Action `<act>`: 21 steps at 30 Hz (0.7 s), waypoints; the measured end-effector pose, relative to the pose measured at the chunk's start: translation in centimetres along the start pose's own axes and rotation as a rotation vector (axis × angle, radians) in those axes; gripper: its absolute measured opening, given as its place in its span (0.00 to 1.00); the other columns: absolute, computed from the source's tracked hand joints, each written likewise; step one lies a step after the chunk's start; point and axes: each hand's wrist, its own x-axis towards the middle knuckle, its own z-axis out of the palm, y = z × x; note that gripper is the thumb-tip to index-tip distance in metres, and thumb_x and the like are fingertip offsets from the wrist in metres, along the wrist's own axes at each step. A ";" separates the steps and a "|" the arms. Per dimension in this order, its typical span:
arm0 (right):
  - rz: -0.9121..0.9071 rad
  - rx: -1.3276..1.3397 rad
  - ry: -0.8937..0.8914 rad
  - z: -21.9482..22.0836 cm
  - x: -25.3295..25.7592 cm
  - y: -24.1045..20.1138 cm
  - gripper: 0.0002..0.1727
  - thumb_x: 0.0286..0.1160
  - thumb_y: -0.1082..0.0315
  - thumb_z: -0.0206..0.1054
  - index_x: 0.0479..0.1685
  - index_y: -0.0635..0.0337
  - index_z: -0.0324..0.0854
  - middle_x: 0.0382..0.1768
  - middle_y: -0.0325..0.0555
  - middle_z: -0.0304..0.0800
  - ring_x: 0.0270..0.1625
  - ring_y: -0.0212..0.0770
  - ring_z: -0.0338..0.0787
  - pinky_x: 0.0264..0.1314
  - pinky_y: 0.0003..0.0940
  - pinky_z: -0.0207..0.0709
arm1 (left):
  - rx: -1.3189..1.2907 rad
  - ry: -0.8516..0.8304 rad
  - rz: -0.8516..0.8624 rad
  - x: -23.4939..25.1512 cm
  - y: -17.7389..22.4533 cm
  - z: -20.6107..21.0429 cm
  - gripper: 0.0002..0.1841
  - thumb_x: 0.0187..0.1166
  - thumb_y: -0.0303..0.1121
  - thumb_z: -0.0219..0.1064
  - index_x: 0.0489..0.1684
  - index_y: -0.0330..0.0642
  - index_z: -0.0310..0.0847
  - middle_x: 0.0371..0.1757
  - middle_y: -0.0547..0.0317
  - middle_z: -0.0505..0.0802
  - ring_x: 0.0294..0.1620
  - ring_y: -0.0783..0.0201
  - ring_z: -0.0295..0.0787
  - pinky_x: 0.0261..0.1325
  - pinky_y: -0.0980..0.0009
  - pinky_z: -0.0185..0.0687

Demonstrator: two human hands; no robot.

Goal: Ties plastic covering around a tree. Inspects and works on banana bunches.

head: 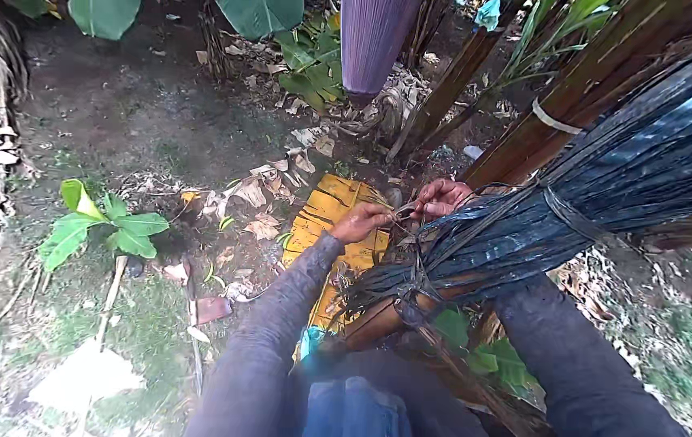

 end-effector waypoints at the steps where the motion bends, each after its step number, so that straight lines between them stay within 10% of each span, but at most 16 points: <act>1: -0.003 -0.007 0.017 0.0 0.0 0.1 0.14 0.65 0.86 0.64 0.36 0.53 0.82 0.34 0.36 0.93 0.36 0.37 0.94 0.49 0.42 0.94 | -0.013 0.013 -0.018 -0.5 0.6 -1.0 0.14 0.89 0.32 0.59 0.51 0.30 0.90 0.45 0.49 0.97 0.47 0.62 0.95 0.63 0.59 0.89; 6: -0.009 -0.007 -0.018 0.3 0.6 -0.3 0.12 0.65 0.83 0.67 0.37 0.53 0.82 0.34 0.36 0.91 0.37 0.37 0.93 0.49 0.42 0.93 | 0.115 -0.015 -0.029 -2.8 2.4 -5.0 0.14 0.87 0.37 0.63 0.44 0.35 0.92 0.26 0.60 0.90 0.20 0.71 0.80 0.26 0.72 0.79; 11: 0.034 -0.153 -0.043 0.4 0.2 -1.0 0.07 0.64 0.79 0.68 0.38 0.60 0.82 0.27 0.38 0.91 0.30 0.35 0.92 0.41 0.34 0.90 | 0.700 0.094 -0.136 -6.6 2.2 -11.0 0.12 0.85 0.37 0.66 0.48 0.38 0.92 0.44 0.49 0.96 0.48 0.55 0.94 0.62 0.49 0.87; 17: 0.164 -0.428 0.075 1.3 -0.4 -2.3 0.08 0.71 0.82 0.59 0.40 0.71 0.84 0.30 0.45 0.90 0.33 0.34 0.89 0.44 0.33 0.85 | 1.030 0.215 -0.326 -12.9 0.4 -19.8 0.16 0.85 0.44 0.64 0.50 0.45 0.94 0.54 0.48 0.94 0.64 0.48 0.89 0.74 0.45 0.79; 21: 0.506 -0.742 0.102 10.1 -2.6 -12.4 0.14 0.84 0.80 0.51 0.60 0.77 0.78 0.49 0.56 0.89 0.47 0.30 0.84 0.61 0.22 0.74 | 1.212 0.162 -0.474 -15.0 1.6 -20.6 0.20 0.87 0.49 0.59 0.54 0.46 0.92 0.57 0.49 0.95 0.66 0.47 0.89 0.73 0.43 0.79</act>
